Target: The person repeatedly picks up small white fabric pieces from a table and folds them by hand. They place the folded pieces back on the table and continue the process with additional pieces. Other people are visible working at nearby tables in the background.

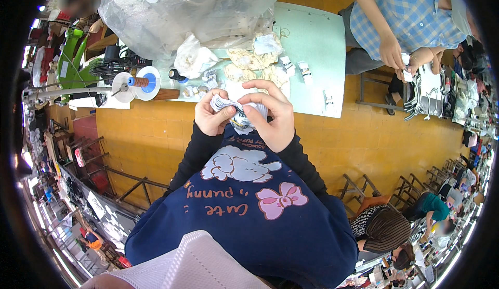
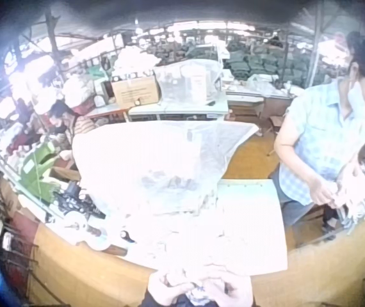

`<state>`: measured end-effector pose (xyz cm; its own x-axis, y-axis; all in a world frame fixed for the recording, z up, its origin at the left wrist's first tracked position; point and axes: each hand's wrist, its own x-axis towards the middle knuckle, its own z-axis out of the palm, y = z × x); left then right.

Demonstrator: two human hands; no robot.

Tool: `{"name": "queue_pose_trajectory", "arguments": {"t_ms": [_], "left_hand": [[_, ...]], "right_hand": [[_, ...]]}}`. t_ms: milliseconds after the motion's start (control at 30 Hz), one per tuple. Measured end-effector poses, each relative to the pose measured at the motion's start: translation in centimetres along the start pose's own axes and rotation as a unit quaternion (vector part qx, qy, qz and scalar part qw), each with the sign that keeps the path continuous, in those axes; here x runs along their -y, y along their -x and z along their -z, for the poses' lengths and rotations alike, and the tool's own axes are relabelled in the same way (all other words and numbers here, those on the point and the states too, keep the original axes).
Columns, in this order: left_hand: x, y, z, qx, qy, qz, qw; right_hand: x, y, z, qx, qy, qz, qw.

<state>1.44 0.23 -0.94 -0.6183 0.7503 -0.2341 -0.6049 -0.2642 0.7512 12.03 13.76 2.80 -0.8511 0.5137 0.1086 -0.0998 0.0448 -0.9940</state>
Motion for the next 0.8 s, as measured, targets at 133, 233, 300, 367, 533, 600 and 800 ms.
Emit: {"name": "queue_pose_trajectory", "arguments": {"t_ms": [133, 233, 300, 367, 533, 600, 800], "left_hand": [[0.1, 0.0, 0.0, 0.004, -0.005, -0.008, 1.000], [0.0, 0.1, 0.1, 0.014, -0.002, -0.009, 1.000], [0.0, 0.2, 0.2, 0.019, 0.004, -0.016, 1.000], [0.1, 0.3, 0.1, 0.008, -0.012, -0.020, 1.000], [0.0, 0.4, 0.3, 0.018, -0.027, -0.017, 0.999], [0.1, 0.6, 0.3, 0.009, -0.023, -0.008, 1.000], [0.0, 0.6, 0.4, 0.037, -0.028, -0.015, 0.999]], "right_hand": [[-0.1, 0.2, 0.0, -0.001, -0.012, -0.016, 1.000], [-0.1, 0.2, -0.2, -0.008, -0.029, -0.022, 0.999], [-0.2, 0.0, -0.4, -0.018, -0.033, 0.003, 0.999], [-0.3, 0.1, -1.2, -0.063, -0.101, -0.017, 0.993], [-0.2, 0.1, -0.8, -0.032, 0.008, 0.012, 0.999], [-0.1, 0.3, -0.5, -0.016, 0.011, 0.003, 1.000], [-0.1, 0.5, -0.4, -0.010, 0.018, 0.006, 1.000]]}}
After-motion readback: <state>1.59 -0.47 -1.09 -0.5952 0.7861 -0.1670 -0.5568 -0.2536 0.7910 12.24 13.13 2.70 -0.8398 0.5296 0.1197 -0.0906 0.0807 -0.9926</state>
